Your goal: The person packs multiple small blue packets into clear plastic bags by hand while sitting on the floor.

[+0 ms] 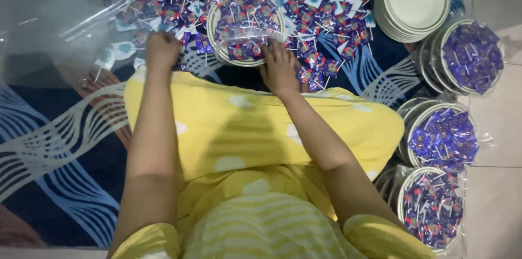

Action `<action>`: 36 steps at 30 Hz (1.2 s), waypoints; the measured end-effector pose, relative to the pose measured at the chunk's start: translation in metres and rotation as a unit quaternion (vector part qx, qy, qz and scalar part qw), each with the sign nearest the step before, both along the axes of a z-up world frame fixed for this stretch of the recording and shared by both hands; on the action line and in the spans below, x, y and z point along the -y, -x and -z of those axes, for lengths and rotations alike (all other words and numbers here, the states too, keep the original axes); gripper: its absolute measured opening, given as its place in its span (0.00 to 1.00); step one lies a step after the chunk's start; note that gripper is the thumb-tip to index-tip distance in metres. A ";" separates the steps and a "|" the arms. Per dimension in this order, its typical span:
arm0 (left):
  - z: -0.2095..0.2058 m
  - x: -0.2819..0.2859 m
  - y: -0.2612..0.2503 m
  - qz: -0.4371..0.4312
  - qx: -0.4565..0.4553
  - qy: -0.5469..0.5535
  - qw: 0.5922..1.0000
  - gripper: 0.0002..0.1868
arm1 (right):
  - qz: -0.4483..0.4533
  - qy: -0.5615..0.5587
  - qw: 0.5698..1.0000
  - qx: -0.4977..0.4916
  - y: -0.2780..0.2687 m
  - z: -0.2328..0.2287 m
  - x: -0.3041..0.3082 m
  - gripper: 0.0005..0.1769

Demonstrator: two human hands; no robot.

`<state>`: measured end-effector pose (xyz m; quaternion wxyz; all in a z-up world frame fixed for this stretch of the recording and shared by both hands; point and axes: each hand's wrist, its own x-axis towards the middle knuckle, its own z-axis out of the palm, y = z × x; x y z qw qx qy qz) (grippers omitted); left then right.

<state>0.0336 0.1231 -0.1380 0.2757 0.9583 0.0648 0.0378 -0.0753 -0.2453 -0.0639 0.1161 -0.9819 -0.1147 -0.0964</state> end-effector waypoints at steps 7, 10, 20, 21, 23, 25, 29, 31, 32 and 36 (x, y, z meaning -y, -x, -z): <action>0.037 -0.039 -0.027 -0.091 -0.078 0.034 0.992 0.07 | -0.036 -0.002 0.999 -0.036 0.001 0.025 -0.008 0.30; 0.006 -0.005 -0.023 0.057 0.001 -0.003 0.998 0.06 | 0.002 0.046 0.998 -0.046 -0.006 0.014 -0.010 0.35; -0.062 0.060 -0.036 0.256 0.120 -0.135 0.950 0.31 | -0.107 -0.041 0.993 -0.017 0.000 -0.007 -0.026 0.29; -0.060 0.068 -0.041 0.270 0.100 -0.152 0.946 0.38 | -0.077 -0.020 0.996 -0.050 -0.004 -0.007 -0.026 0.34; -0.046 0.078 -0.052 0.219 0.100 -0.111 0.964 0.35 | -0.071 -0.073 0.993 -0.059 -0.007 -0.012 -0.016 0.31; -0.033 0.086 -0.063 0.169 0.101 -0.068 0.978 0.33 | -0.063 -0.124 0.988 -0.064 -0.011 -0.021 -0.002 0.29; -0.021 0.081 -0.069 0.143 0.122 -0.165 0.968 0.32 | 0.042 -0.275 0.960 0.021 -0.019 -0.035 0.040 0.16; -0.016 0.073 -0.065 0.149 0.165 -0.205 0.953 0.28 | 0.126 -0.324 0.937 0.028 -0.024 -0.035 0.082 0.14; -0.011 0.068 -0.064 0.147 0.178 -0.239 0.943 0.17 | 0.135 -0.316 0.939 0.018 -0.029 -0.034 0.109 0.12; -0.018 0.058 -0.055 0.126 0.201 -0.256 0.937 0.07 | 0.187 -0.235 0.954 0.008 -0.042 -0.033 0.207 0.12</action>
